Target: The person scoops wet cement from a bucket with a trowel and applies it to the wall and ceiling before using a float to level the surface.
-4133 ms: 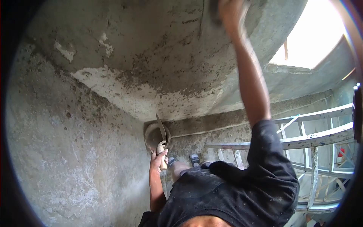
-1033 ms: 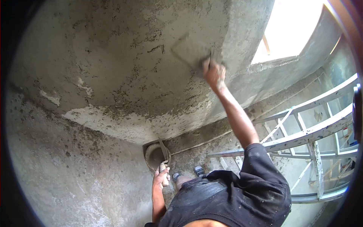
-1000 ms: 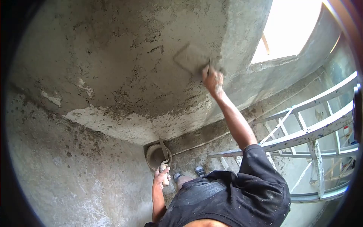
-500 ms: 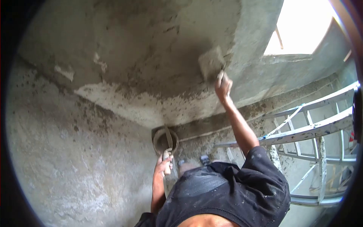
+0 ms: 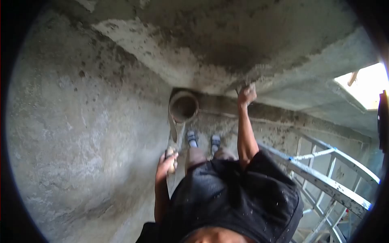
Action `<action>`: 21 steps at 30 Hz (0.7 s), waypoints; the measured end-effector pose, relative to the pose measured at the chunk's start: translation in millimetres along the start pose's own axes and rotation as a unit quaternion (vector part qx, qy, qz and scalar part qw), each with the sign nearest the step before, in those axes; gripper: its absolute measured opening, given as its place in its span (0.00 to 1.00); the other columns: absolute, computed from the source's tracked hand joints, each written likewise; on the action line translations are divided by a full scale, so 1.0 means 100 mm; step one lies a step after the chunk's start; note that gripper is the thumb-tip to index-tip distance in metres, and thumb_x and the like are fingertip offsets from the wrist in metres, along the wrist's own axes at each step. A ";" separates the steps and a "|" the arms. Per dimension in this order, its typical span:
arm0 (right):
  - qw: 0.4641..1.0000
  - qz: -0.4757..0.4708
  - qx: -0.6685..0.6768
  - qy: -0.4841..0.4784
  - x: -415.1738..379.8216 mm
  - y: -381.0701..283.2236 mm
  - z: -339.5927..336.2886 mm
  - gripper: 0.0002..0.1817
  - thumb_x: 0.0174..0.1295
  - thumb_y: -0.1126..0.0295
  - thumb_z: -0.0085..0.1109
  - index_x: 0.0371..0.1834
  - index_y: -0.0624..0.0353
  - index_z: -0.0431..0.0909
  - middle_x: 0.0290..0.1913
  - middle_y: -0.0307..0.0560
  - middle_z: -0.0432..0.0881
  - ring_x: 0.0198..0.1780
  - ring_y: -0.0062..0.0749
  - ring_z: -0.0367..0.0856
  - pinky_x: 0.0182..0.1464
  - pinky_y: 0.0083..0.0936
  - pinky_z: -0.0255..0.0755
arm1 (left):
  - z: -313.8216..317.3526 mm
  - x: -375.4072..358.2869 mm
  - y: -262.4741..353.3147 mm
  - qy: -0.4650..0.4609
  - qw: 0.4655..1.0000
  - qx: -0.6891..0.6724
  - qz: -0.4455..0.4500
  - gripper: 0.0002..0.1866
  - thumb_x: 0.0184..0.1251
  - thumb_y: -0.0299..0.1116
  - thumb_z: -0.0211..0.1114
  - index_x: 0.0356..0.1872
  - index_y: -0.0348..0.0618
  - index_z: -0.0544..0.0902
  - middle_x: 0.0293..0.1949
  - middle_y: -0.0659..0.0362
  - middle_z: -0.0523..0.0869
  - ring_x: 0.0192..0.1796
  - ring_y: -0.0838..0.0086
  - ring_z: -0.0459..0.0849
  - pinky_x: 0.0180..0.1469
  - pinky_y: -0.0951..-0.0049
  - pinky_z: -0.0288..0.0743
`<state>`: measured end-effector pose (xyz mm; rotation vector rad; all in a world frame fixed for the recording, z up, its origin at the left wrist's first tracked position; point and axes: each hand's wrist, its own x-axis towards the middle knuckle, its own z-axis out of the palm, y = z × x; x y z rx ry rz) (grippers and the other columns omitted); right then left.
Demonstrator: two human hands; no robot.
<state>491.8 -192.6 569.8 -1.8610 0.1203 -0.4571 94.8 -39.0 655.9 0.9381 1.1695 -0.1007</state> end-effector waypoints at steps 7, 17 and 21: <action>0.997 0.056 0.050 -0.006 0.22 -0.48 -0.48 0.15 0.63 0.63 0.47 0.32 0.67 0.73 0.20 0.55 0.73 0.23 0.34 0.71 0.29 0.31 0.67 | 0.05 0.30 0.08 -0.031 0.999 -0.001 0.031 0.18 0.55 0.29 0.67 0.46 0.45 0.72 0.26 0.63 0.73 0.16 0.78 0.71 0.15 0.77 0.67; 0.873 -0.470 -0.093 0.093 2.28 -2.63 -1.97 0.12 0.57 0.64 0.62 0.37 0.62 0.82 0.20 0.43 0.79 0.18 0.22 0.74 0.22 0.20 0.65 | 0.59 0.43 0.43 -0.115 0.991 0.046 0.052 0.19 0.54 0.30 0.67 0.46 0.46 0.71 0.26 0.62 0.72 0.16 0.77 0.72 0.15 0.77 0.68; 0.839 -0.431 -0.291 0.157 3.08 -3.67 -2.17 0.15 0.59 0.58 0.58 0.28 0.61 0.80 0.16 0.47 0.77 0.17 0.28 0.74 0.22 0.24 0.69 | 0.64 0.48 0.42 -0.138 0.988 0.057 0.050 0.20 0.52 0.31 0.69 0.46 0.46 0.71 0.25 0.62 0.73 0.15 0.77 0.72 0.15 0.77 0.68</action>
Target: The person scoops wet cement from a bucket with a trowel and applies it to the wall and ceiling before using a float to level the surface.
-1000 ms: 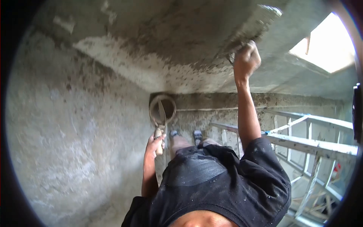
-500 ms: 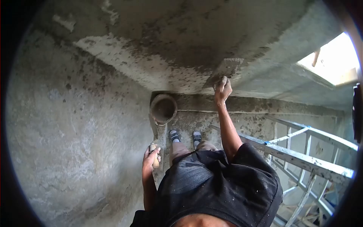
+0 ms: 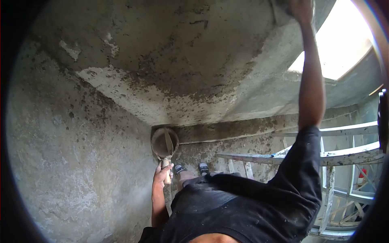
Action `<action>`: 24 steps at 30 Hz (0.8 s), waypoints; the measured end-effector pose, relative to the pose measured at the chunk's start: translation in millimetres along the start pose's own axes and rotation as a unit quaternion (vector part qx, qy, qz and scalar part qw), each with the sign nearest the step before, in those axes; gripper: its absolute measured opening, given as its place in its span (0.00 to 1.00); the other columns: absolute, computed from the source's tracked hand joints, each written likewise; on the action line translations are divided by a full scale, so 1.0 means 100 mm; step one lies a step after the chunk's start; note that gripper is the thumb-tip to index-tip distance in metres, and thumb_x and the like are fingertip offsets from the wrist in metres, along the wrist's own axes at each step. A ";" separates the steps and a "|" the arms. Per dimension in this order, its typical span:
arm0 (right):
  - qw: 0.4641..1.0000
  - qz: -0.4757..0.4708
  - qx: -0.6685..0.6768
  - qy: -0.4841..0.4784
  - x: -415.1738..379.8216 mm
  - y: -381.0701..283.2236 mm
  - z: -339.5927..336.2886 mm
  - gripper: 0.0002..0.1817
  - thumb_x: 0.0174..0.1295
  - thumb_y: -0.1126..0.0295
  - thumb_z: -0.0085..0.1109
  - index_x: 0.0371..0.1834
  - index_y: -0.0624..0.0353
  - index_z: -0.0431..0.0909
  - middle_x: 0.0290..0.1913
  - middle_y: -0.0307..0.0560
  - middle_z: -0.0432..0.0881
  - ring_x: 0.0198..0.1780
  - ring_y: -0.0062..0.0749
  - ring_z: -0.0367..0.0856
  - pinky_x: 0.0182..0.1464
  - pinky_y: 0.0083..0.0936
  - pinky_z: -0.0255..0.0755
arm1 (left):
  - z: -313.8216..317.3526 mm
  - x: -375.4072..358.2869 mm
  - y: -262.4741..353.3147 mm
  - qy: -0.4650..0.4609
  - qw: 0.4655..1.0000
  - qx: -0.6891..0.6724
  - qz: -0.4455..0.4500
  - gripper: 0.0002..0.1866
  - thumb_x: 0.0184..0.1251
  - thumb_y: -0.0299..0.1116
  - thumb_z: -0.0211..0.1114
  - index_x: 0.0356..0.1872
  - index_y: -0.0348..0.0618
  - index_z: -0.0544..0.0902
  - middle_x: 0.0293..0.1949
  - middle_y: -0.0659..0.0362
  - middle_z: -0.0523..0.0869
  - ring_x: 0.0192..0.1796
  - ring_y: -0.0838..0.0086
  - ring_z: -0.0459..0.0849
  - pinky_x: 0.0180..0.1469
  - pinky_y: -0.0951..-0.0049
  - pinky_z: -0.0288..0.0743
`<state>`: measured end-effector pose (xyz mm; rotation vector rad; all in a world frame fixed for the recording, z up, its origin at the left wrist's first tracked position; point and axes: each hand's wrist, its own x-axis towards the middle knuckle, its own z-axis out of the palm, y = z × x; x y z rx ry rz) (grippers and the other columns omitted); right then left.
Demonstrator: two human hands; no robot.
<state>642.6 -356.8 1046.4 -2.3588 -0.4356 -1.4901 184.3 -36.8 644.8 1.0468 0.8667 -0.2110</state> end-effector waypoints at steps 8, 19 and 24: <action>0.995 -0.079 -0.067 0.011 -0.12 -1.06 0.44 0.16 0.57 0.58 0.57 0.22 0.59 0.75 0.12 0.48 0.73 0.12 0.33 0.72 0.16 0.30 0.67 | -0.04 0.12 -0.12 0.012 1.000 -0.028 -0.005 0.22 0.52 0.32 0.70 0.47 0.44 0.71 0.25 0.62 0.74 0.16 0.78 0.73 0.16 0.76 0.68; 0.990 0.008 -0.003 -0.141 -2.48 -0.42 1.20 0.17 0.62 0.54 0.48 0.25 0.53 0.78 0.15 0.52 0.77 0.18 0.46 0.79 0.22 0.38 0.74 | -0.05 -0.02 -0.18 -0.009 1.000 -0.013 -0.011 0.19 0.54 0.32 0.68 0.46 0.45 0.71 0.25 0.63 0.73 0.16 0.78 0.73 0.16 0.77 0.68; 0.997 0.011 0.021 -0.078 -1.56 -0.24 0.70 0.19 0.62 0.55 0.48 0.30 0.59 0.81 0.24 0.62 0.78 0.26 0.55 0.79 0.29 0.41 0.72 | -0.33 -0.13 -0.41 0.004 0.997 -0.071 -0.015 0.22 0.52 0.30 0.70 0.47 0.43 0.71 0.25 0.62 0.74 0.16 0.78 0.73 0.16 0.77 0.68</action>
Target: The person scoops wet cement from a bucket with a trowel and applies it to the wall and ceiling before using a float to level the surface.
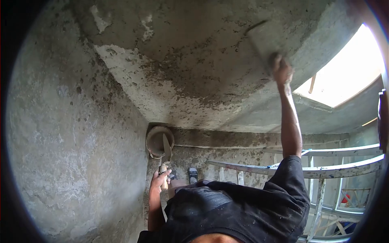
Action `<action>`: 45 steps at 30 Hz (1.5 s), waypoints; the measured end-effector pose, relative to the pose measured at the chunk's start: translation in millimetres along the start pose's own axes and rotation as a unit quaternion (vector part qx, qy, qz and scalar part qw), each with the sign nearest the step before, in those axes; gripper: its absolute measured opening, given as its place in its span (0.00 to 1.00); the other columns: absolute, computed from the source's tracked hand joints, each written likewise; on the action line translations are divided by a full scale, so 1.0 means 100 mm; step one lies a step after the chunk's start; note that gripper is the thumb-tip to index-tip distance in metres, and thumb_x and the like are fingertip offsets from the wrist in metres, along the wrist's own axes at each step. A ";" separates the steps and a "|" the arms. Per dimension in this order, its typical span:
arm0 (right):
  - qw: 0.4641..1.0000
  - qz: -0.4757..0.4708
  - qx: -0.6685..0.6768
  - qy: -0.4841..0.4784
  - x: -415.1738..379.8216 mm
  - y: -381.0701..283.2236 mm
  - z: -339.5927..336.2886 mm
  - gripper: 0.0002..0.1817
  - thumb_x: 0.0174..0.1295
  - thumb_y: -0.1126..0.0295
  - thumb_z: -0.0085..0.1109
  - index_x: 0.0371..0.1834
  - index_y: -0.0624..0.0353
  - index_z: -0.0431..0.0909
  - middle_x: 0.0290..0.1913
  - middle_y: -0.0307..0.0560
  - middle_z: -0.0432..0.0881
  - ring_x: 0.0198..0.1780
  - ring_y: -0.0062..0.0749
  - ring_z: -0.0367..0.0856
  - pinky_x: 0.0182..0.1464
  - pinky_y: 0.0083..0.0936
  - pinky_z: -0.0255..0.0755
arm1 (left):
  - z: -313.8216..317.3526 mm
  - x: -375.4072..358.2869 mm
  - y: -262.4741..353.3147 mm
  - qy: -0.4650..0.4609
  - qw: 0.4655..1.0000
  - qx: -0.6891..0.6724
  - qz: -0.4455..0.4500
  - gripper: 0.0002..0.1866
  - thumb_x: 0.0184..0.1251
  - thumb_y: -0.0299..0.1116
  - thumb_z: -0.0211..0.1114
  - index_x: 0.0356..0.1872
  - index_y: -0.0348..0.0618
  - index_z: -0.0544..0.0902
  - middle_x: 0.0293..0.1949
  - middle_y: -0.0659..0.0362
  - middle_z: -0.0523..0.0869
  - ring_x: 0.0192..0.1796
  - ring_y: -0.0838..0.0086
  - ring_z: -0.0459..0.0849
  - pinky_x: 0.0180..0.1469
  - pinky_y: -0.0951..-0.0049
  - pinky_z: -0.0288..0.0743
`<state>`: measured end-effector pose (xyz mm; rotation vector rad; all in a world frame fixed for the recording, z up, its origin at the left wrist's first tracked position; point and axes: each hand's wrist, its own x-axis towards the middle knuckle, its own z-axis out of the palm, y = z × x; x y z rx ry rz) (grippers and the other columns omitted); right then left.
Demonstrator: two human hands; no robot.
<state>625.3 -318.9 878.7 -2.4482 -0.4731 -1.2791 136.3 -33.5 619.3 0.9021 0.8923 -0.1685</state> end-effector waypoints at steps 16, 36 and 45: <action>0.989 0.041 0.102 0.104 -0.31 -0.61 -0.07 0.17 0.60 0.60 0.52 0.41 0.62 0.79 0.34 0.60 0.82 0.32 0.48 0.83 0.37 0.35 0.77 | -0.32 -0.12 0.45 0.076 0.992 0.054 0.082 0.14 0.54 0.34 0.68 0.35 0.47 0.71 0.22 0.64 0.71 0.14 0.77 0.70 0.14 0.77 0.67; 0.962 0.248 0.110 -0.028 -1.40 -0.95 0.21 0.24 0.59 0.49 0.54 0.35 0.65 0.74 0.28 0.63 0.80 0.33 0.57 0.79 0.35 0.41 0.72 | -0.24 -0.11 0.17 0.064 0.994 0.066 0.056 0.14 0.56 0.34 0.67 0.39 0.46 0.72 0.23 0.63 0.73 0.13 0.76 0.72 0.12 0.76 0.66; 0.957 0.279 0.077 -0.032 -1.39 -1.11 0.16 0.24 0.61 0.49 0.51 0.32 0.65 0.73 0.21 0.63 0.78 0.29 0.58 0.79 0.33 0.45 0.71 | -0.26 -0.19 0.03 0.090 0.994 0.043 0.052 0.14 0.56 0.33 0.67 0.39 0.47 0.71 0.23 0.64 0.73 0.16 0.77 0.72 0.14 0.77 0.67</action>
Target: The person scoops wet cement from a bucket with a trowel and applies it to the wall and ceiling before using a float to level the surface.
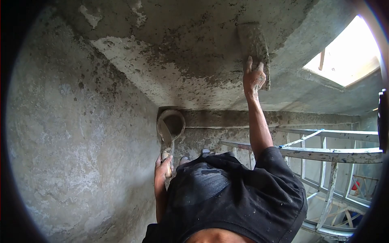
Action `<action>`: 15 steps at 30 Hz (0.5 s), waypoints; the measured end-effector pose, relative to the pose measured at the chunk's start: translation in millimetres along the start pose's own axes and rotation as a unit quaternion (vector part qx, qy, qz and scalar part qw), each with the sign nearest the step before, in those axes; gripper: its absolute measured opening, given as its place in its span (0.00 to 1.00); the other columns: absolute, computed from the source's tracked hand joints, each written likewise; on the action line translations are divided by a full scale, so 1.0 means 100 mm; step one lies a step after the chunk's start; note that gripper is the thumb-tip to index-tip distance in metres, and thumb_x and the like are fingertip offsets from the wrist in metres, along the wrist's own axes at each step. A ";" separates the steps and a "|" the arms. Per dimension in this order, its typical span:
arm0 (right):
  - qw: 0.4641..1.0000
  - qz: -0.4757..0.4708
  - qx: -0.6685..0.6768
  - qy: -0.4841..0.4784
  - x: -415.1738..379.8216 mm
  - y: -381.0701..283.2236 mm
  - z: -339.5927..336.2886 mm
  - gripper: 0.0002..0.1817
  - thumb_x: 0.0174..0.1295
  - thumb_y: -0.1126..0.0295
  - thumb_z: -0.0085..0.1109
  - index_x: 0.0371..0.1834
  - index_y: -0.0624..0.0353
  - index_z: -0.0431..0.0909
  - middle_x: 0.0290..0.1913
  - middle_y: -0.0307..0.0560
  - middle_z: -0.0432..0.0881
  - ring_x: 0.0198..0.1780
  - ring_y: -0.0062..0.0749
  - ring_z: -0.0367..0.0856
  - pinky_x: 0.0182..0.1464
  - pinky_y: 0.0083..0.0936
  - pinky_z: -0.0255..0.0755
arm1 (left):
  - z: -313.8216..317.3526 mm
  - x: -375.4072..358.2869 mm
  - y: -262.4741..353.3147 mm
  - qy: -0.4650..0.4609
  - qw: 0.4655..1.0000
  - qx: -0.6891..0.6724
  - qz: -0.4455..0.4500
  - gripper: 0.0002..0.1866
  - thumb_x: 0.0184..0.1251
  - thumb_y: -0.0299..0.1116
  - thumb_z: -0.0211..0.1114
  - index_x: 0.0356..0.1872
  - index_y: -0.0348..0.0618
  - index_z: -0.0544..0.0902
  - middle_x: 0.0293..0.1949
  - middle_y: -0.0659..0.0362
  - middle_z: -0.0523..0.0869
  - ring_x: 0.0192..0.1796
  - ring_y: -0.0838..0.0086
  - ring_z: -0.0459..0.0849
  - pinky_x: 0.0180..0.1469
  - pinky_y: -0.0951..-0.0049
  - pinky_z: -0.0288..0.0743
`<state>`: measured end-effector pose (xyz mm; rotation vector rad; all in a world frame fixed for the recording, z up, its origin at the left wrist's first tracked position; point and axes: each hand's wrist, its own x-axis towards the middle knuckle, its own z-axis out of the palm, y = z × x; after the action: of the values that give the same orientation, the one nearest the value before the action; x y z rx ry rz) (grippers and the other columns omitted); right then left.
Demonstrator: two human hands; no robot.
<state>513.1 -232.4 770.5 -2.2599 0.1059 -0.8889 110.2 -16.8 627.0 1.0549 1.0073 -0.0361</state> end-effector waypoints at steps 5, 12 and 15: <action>0.999 -0.005 0.038 -0.002 -0.07 -0.09 -0.02 0.23 0.61 0.51 0.52 0.32 0.66 0.73 0.22 0.64 0.78 0.29 0.59 0.79 0.33 0.46 0.71 | -0.02 -0.05 -0.05 -0.002 1.000 0.005 0.005 0.13 0.57 0.33 0.66 0.39 0.46 0.71 0.21 0.63 0.73 0.13 0.76 0.72 0.13 0.75 0.67; 0.994 -0.010 0.104 0.012 -0.26 0.04 -0.19 0.21 0.60 0.54 0.55 0.32 0.67 0.74 0.25 0.65 0.78 0.30 0.60 0.78 0.32 0.43 0.70 | -0.05 -0.12 -0.11 -0.008 1.000 -0.004 0.005 0.13 0.56 0.34 0.66 0.39 0.46 0.72 0.22 0.63 0.73 0.13 0.76 0.72 0.13 0.75 0.67; 0.997 0.021 0.071 -0.004 -0.22 0.17 -0.18 0.21 0.59 0.55 0.57 0.33 0.67 0.75 0.26 0.64 0.79 0.30 0.58 0.79 0.32 0.41 0.71 | -0.10 -0.14 -0.14 -0.002 1.000 0.009 0.003 0.14 0.56 0.34 0.67 0.40 0.46 0.72 0.22 0.63 0.73 0.13 0.76 0.72 0.13 0.75 0.67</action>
<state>488.1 -248.6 757.1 -2.1228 0.0837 -0.8377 89.0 -22.6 626.3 1.0742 1.0024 -0.0431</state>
